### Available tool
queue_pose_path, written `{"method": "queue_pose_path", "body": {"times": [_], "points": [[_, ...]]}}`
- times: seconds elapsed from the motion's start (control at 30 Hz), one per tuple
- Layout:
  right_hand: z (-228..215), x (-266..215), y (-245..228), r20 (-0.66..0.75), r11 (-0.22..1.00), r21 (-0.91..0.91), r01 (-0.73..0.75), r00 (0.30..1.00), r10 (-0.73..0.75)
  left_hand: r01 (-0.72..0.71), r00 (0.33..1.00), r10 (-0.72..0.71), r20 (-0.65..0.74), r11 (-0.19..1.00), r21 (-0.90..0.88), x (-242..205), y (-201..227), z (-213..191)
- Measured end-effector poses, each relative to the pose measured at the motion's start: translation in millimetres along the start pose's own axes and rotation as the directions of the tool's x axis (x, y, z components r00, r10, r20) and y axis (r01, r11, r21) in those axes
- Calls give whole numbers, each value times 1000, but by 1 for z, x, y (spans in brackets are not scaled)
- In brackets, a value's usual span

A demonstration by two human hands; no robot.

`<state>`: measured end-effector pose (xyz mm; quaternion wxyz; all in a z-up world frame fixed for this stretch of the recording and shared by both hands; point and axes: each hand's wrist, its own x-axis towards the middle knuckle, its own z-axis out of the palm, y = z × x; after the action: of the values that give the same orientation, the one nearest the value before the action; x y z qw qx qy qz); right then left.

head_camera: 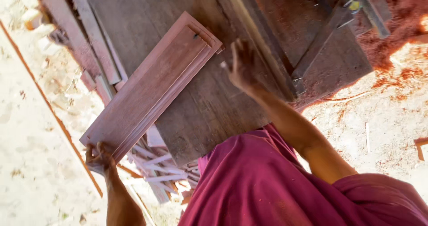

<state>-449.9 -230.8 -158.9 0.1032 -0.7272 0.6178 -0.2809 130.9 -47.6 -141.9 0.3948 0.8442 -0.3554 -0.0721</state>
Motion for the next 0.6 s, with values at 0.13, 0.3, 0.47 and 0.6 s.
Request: {"method": "queue_pose_path", "body": {"times": [0.13, 0.3, 0.47, 0.6], "points": [[9, -16, 16, 173, 1000, -3, -2, 985, 2, 43, 998, -28, -49, 937, 348, -8, -31, -39], [18, -6, -26, 386, 986, 12, 164, 909, -156, 227, 973, -224, -51, 906, 357, -59, -45, -92], [53, 30, -39, 467, 990, 30, 141, 873, -138, 387, 920, -344, -188, 869, 309, -147, -76, -114], [77, 135, -80, 243, 541, 841, -9, 899, -363, 227, 970, -159, -183, 857, 462, -157, -84, -134]]}}
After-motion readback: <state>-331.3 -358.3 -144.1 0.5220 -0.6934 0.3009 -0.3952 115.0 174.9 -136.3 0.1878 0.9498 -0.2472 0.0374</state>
